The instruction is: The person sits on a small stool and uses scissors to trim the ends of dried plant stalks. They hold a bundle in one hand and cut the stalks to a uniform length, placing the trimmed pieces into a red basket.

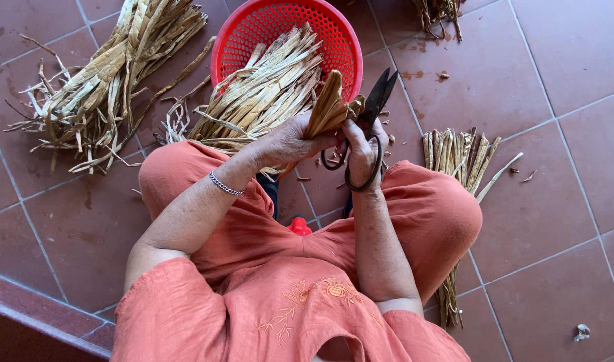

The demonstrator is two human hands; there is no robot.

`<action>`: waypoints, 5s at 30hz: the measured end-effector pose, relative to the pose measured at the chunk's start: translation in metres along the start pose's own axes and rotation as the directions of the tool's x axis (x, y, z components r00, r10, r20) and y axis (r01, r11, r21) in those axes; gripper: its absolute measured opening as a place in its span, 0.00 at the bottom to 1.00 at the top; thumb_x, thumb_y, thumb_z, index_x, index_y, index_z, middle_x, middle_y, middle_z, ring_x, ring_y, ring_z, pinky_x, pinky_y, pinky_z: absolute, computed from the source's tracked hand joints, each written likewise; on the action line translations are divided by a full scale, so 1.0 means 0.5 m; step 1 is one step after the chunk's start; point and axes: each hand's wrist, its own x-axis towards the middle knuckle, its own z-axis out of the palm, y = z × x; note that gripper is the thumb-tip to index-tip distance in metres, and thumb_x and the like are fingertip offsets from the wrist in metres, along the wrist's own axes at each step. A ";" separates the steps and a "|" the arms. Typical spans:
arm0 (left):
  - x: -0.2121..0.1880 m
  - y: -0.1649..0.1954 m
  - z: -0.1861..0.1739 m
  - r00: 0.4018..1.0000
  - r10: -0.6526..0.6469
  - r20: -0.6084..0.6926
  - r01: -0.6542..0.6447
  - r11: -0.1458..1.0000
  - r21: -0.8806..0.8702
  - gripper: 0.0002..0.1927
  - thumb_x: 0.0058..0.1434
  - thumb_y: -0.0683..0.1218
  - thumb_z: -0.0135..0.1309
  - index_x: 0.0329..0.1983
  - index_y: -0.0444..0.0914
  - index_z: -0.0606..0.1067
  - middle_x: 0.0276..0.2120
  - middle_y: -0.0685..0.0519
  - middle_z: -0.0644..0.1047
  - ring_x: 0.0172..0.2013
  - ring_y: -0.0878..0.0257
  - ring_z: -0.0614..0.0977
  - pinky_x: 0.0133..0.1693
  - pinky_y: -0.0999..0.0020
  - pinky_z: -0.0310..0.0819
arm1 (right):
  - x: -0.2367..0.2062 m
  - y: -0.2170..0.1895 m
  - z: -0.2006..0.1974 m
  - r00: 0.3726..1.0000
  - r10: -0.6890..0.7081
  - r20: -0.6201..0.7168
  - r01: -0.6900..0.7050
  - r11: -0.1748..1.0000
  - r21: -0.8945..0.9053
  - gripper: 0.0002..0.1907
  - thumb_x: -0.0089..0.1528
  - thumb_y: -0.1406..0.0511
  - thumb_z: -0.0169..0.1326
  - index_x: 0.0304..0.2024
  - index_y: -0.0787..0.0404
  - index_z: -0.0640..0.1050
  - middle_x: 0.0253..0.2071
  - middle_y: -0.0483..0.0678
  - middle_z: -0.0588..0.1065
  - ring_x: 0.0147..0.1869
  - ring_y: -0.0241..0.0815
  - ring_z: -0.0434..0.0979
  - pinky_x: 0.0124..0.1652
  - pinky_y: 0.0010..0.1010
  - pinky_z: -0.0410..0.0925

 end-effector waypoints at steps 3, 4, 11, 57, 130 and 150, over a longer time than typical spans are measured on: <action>0.004 -0.005 -0.004 0.997 -0.069 -0.017 0.069 0.998 0.008 0.19 0.65 0.46 0.63 0.57 0.39 0.75 0.39 0.60 0.79 0.39 0.71 0.78 0.42 0.72 0.77 | -0.003 -0.006 0.002 1.000 0.012 0.021 -0.011 0.999 -0.030 0.06 0.68 0.67 0.55 0.44 0.64 0.77 0.29 0.43 0.75 0.26 0.31 0.70 0.27 0.23 0.64; 0.005 -0.007 -0.008 0.984 -0.165 -0.069 0.173 0.978 0.119 0.16 0.66 0.47 0.63 0.54 0.39 0.78 0.34 0.59 0.78 0.35 0.70 0.76 0.37 0.70 0.74 | -0.003 -0.010 0.003 1.000 0.013 0.020 -0.011 0.998 -0.065 0.06 0.67 0.68 0.56 0.45 0.65 0.77 0.30 0.42 0.75 0.26 0.30 0.70 0.27 0.23 0.63; -0.003 -0.017 -0.027 0.981 0.138 -0.138 -0.010 0.743 0.669 0.10 0.67 0.45 0.59 0.51 0.40 0.78 0.35 0.46 0.81 0.35 0.50 0.82 0.38 0.58 0.76 | -0.008 -0.091 0.005 0.975 -0.163 0.153 0.222 0.788 -0.575 0.15 0.69 0.68 0.60 0.58 0.65 0.76 0.34 0.36 0.71 0.36 0.26 0.66 0.37 0.20 0.65; -0.095 -0.073 -0.142 0.886 0.371 -0.278 0.189 0.259 0.947 0.05 0.69 0.43 0.54 0.47 0.41 0.77 0.33 0.48 0.82 0.34 0.54 0.84 0.36 0.60 0.78 | 0.060 -0.172 -0.163 0.823 -0.452 -0.344 0.489 0.872 0.022 0.21 0.70 0.70 0.66 0.60 0.73 0.73 0.35 0.59 0.79 0.25 0.43 0.72 0.25 0.32 0.65; -0.135 -0.029 -0.141 0.660 -0.123 -0.741 -0.030 0.981 -0.189 0.12 0.70 0.48 0.57 0.40 0.34 0.75 0.22 0.59 0.71 0.16 0.74 0.66 0.16 0.75 0.56 | -0.133 0.010 -0.076 0.924 0.273 0.268 -0.069 0.808 -0.586 0.21 0.67 0.62 0.54 0.60 0.64 0.75 0.37 0.43 0.75 0.38 0.31 0.71 0.38 0.22 0.67; -0.139 -0.122 0.024 0.821 -0.160 -0.548 0.135 0.987 -0.086 0.12 0.69 0.47 0.59 0.49 0.35 0.77 0.31 0.60 0.76 0.29 0.75 0.72 0.32 0.77 0.70 | -0.177 0.040 -0.046 0.959 0.275 0.074 -0.114 0.608 -0.786 0.30 0.70 0.43 0.40 0.52 0.59 0.79 0.23 0.49 0.72 0.28 0.46 0.75 0.33 0.35 0.68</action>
